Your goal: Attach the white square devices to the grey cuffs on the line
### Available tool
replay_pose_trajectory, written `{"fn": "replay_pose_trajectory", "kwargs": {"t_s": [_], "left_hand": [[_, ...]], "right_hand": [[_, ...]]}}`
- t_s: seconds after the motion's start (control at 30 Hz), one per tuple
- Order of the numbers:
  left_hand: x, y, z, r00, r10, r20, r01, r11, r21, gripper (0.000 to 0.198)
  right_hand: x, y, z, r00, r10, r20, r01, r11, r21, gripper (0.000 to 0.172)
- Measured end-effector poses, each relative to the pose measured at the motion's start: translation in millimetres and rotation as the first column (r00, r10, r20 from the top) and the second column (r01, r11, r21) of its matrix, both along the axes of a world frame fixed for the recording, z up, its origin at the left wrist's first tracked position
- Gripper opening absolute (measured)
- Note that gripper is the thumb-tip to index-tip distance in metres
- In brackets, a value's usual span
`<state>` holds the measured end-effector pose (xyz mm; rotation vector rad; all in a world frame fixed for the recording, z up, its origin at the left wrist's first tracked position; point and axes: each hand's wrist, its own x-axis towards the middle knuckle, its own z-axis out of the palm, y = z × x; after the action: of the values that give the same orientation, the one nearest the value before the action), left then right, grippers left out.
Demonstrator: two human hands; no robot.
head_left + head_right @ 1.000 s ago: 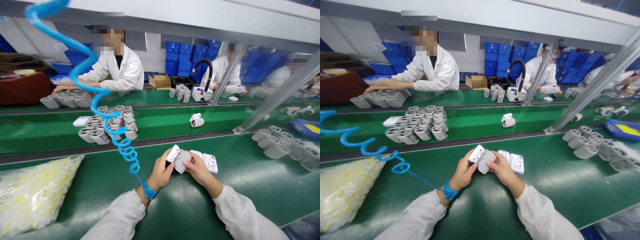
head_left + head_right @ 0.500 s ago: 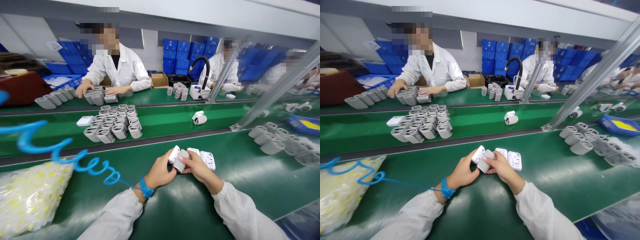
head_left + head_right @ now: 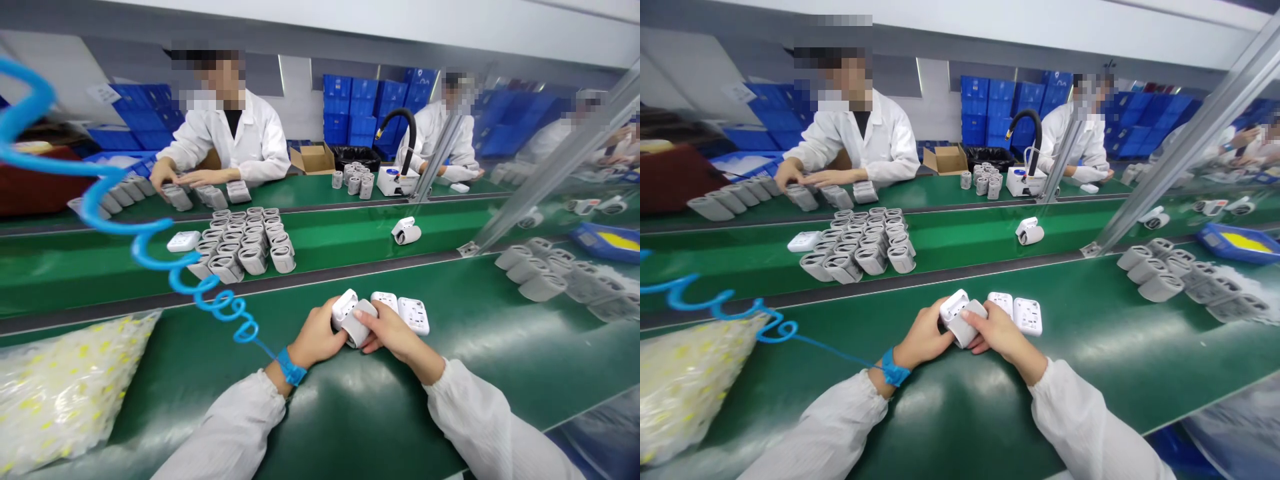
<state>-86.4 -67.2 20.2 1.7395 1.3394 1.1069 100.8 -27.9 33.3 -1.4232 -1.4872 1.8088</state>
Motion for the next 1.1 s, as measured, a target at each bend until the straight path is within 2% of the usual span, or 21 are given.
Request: {"fn": "replay_pose_trajectory", "kwargs": {"t_s": [0.07, 0.1, 0.2, 0.27, 0.37, 0.5, 0.63, 0.83, 0.97, 1.1], "left_hand": [[0, 3, -2.4, 0.979, 0.017, 0.203, -0.004, 0.998, -0.065, 0.050], [0, 4, -2.9, 0.940, 0.021, 0.342, 0.014, 0.995, -0.100, 0.048], [0, 5, -0.4, 0.716, 0.038, 0.697, 0.155, 0.965, -0.212, 0.051], [1, 3, 3.6, 0.598, 0.047, 0.800, 0.277, 0.925, -0.262, 0.053], [4, -1, 8.3, 0.535, 0.047, 0.844, 0.370, 0.885, -0.284, 0.052], [4, -1, 8.0, 0.535, 0.069, 0.842, 0.345, 0.892, -0.293, 0.057], [2, 1, 5.2, 0.581, 0.076, 0.810, 0.321, 0.894, -0.313, 0.062], [6, 0, -1.3, 0.676, 0.050, 0.735, 0.281, 0.905, -0.320, 0.062], [8, -1, -7.9, 0.771, -0.004, 0.637, 0.239, 0.929, -0.283, 0.058], [4, -10, -1.9, 0.830, -0.118, 0.545, 0.289, 0.927, -0.240, 0.047]], "right_hand": [[3, 1, 3.2, 0.998, 0.050, 0.026, -0.050, 0.998, 0.032, 0.056], [7, 2, 6.2, 0.998, 0.065, 0.025, -0.066, 0.996, 0.067, 0.056], [18, 7, 17.2, 0.997, 0.016, -0.075, 0.004, 0.965, 0.262, 0.052], [22, 8, 22.2, 0.979, 0.013, -0.202, 0.063, 0.928, 0.367, 0.039], [23, 5, 24.2, 0.938, 0.136, -0.320, -0.015, 0.935, 0.353, 0.048], [22, 1, 26.3, 0.892, 0.241, -0.382, -0.159, 0.959, 0.234, 0.055], [23, 0, 29.9, 0.900, 0.212, -0.381, -0.141, 0.969, 0.205, 0.055], [21, 3, 21.7, 0.943, 0.226, -0.243, -0.153, 0.946, 0.285, 0.063], [25, 4, 15.0, 0.949, 0.269, -0.162, -0.201, 0.917, 0.345, 0.059], [28, -1, 11.9, 0.934, 0.347, -0.089, -0.283, 0.867, 0.410, 0.059]]}}
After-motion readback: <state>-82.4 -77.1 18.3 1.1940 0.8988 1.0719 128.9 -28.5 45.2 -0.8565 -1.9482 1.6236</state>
